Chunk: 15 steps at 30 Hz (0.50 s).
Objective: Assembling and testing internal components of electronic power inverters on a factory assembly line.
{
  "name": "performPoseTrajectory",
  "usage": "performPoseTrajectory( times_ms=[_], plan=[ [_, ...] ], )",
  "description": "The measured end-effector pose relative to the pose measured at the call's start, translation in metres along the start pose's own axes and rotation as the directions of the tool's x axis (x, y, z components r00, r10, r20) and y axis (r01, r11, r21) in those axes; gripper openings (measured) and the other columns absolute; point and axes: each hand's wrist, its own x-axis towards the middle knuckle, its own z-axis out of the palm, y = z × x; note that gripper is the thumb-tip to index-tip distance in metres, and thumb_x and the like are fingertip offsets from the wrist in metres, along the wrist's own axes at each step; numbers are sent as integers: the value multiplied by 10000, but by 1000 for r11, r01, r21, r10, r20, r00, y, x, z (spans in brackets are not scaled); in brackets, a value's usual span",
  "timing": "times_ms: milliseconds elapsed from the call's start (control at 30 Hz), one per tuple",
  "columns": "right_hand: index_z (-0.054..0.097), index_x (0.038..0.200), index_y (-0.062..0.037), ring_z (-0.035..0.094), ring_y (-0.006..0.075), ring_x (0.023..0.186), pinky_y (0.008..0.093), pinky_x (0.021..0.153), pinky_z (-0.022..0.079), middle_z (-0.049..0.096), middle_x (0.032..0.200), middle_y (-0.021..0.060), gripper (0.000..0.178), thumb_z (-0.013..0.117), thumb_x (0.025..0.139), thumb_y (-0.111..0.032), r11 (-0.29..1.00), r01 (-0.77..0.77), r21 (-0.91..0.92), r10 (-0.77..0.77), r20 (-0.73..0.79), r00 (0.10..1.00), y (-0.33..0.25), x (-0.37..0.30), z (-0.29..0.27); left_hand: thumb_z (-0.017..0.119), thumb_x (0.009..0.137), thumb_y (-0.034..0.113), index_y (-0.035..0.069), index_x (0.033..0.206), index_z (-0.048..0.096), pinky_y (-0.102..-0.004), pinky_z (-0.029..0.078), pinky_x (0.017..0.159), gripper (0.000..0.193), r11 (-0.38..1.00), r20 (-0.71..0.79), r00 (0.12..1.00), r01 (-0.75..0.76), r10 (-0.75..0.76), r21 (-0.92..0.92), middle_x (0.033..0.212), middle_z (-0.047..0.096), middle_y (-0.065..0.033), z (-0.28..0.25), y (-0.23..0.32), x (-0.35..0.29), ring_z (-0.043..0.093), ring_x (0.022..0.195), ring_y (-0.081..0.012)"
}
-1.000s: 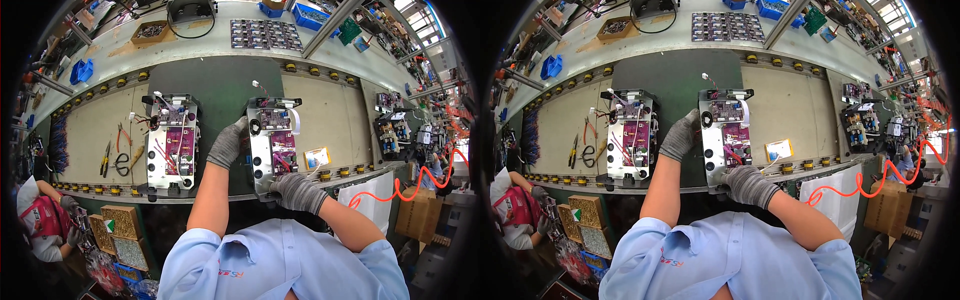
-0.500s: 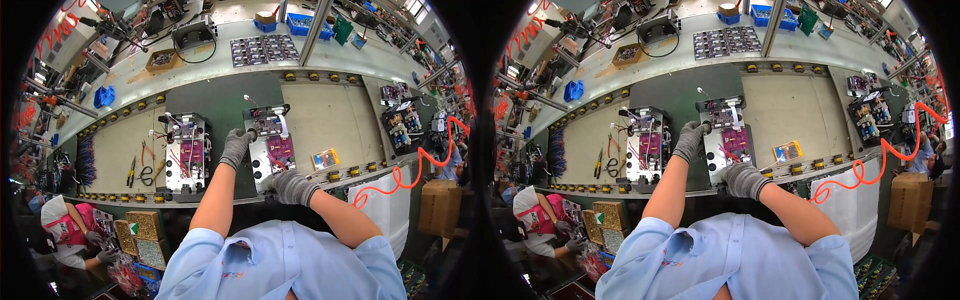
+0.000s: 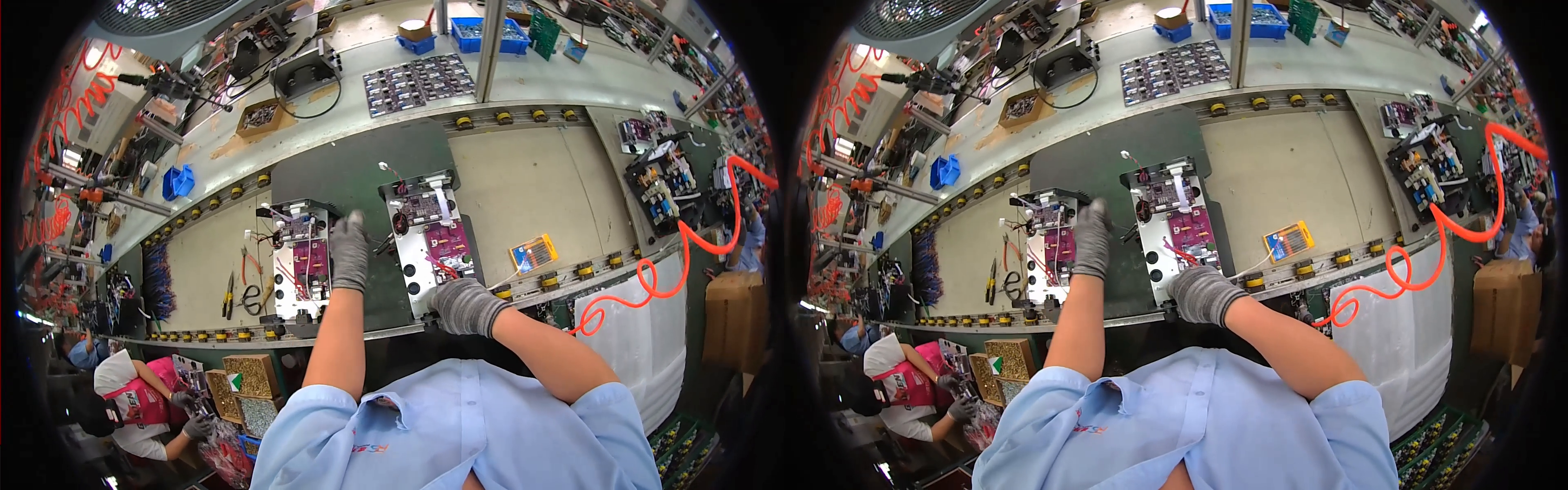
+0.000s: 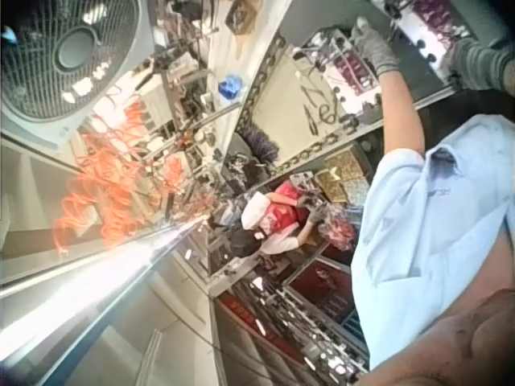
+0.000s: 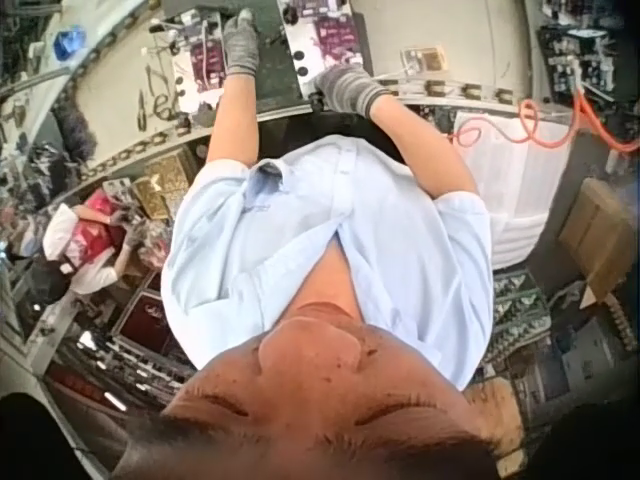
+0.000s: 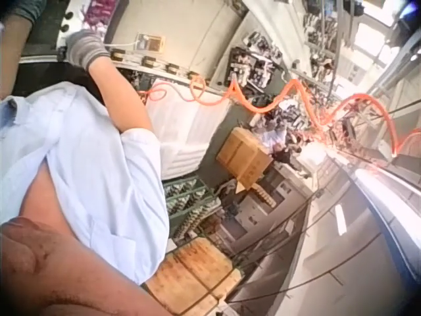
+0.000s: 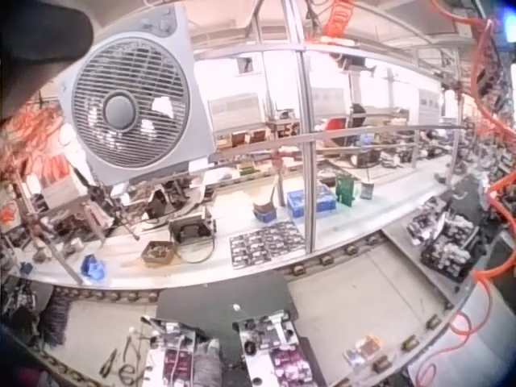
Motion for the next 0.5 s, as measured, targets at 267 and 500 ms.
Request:
performPoseTrajectory(
  times_ms=[267,500],
  plan=[
    [672,1015,-80,672,311,917,445,818,528,672,905,116,332,705,840,-361,985,158,-69,-172,-312,934,-66,16,-116,574,986,325,94,1223,579,-393,532,683,331,586,260,812,564,-523,-582,1102,668,-107,9,-158,52,651,854,-241],
    [602,1200,-65,650,342,1114,435,919,542,646,1187,186,401,707,843,-215,994,-61,-86,23,-391,920,-63,232,-173,456,1038,378,51,1348,468,-457,539,863,451,404,299,779,562,-551,-721,1204,646,-150,27,-140,61,665,1017,-303]
  ],
)
